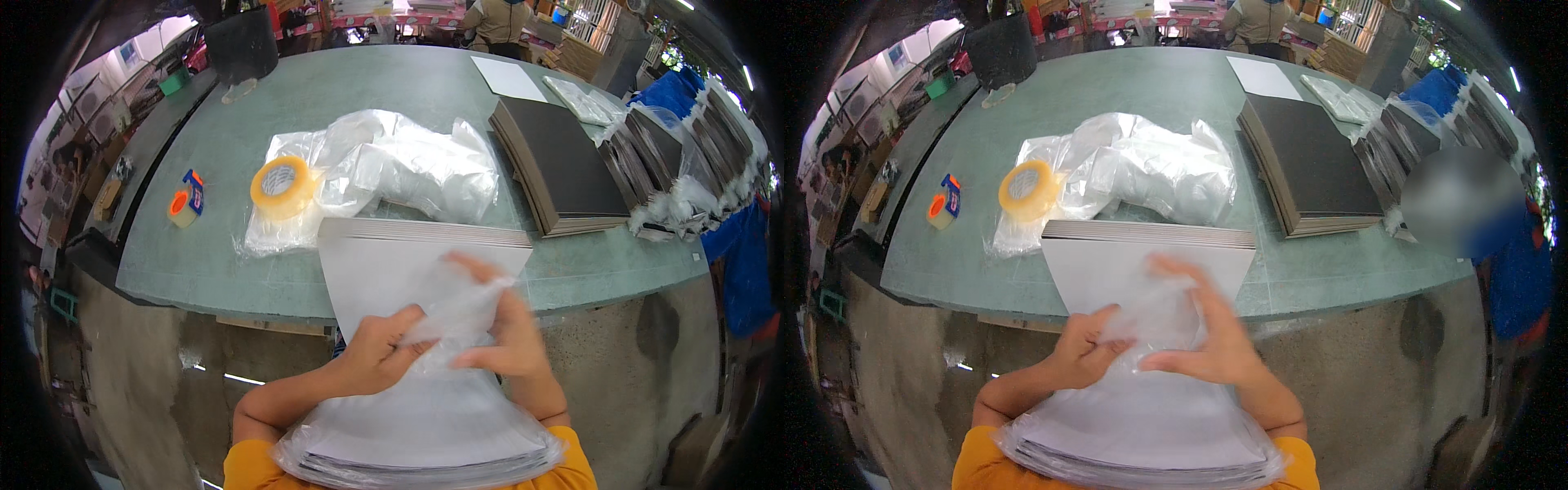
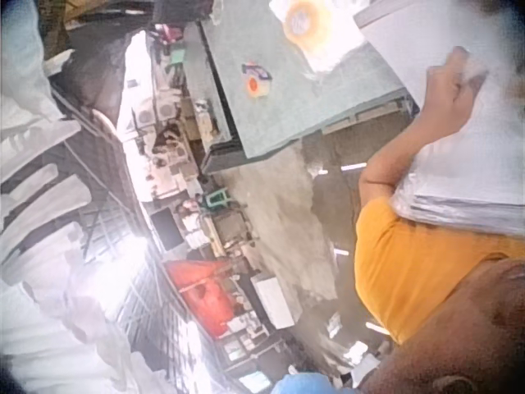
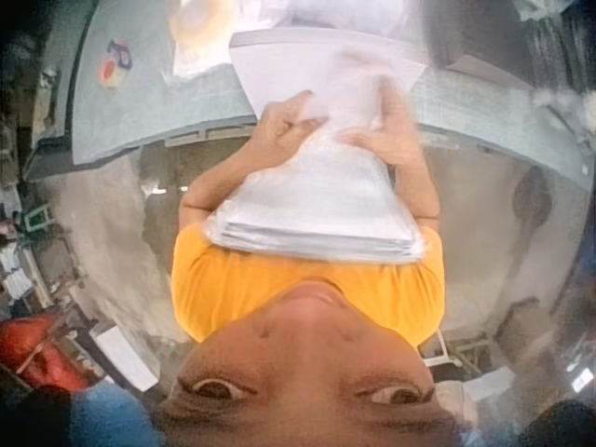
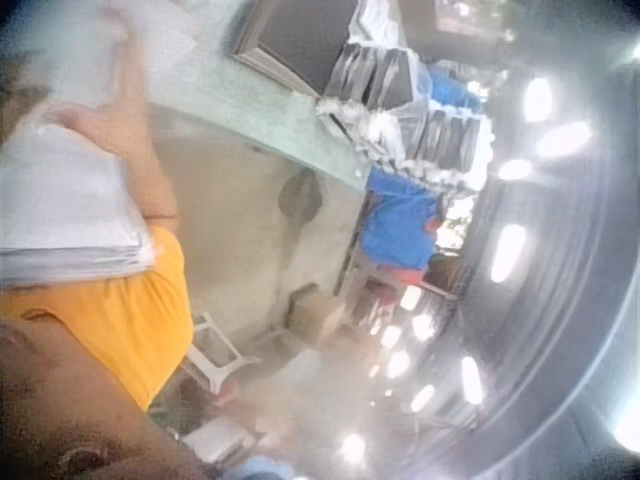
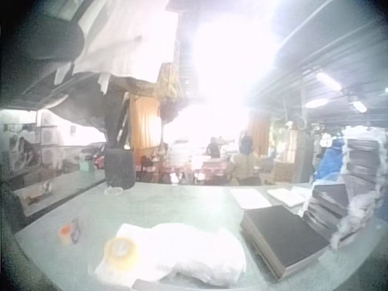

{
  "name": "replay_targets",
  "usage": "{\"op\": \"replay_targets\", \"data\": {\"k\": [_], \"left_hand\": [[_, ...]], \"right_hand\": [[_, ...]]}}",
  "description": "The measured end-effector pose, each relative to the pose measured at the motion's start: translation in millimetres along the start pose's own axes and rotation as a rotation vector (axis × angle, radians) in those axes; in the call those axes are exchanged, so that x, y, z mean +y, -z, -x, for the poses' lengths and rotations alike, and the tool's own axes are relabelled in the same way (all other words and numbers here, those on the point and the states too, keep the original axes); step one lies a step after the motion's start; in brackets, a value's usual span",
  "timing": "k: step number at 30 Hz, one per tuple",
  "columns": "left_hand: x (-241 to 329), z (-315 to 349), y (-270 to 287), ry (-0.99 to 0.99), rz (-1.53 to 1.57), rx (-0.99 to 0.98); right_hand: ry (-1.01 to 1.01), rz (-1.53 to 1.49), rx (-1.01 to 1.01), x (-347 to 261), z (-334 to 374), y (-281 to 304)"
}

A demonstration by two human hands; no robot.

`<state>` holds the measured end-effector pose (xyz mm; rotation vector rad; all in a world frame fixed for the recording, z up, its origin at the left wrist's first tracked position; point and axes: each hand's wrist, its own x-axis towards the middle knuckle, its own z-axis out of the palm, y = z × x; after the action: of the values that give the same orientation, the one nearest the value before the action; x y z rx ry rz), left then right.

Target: The person places a stack of books into a plastic bag, pulls the plastic tight around the books, and places them onto a stack of previously bagged items.

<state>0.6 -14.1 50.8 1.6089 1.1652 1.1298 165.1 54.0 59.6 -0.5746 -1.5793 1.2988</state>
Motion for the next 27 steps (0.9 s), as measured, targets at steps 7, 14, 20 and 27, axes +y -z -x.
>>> {"op": "replay_targets", "data": {"k": [7,14,20,27], "left_hand": [[-22.7,-3.2,8.5,0.219,0.49,-0.014],[-23.7,-0.4,38.4,0.208,0.303,-0.691],[0.8,1.3,65.4,0.235,0.518,-0.981],[-94.2,57.3,34.4,0.018,-0.889,-0.823]], "right_hand": [[-0.384,-0.054,-0.776,24.2,19.6,-1.4],[-0.59,-0.47,-1.168,53.7,36.8,32.3],[-0.336,0.993,-1.34,50.9,40.8,25.7],[-0.469,1.07,-0.883,11.2,22.0,64.1]]}}
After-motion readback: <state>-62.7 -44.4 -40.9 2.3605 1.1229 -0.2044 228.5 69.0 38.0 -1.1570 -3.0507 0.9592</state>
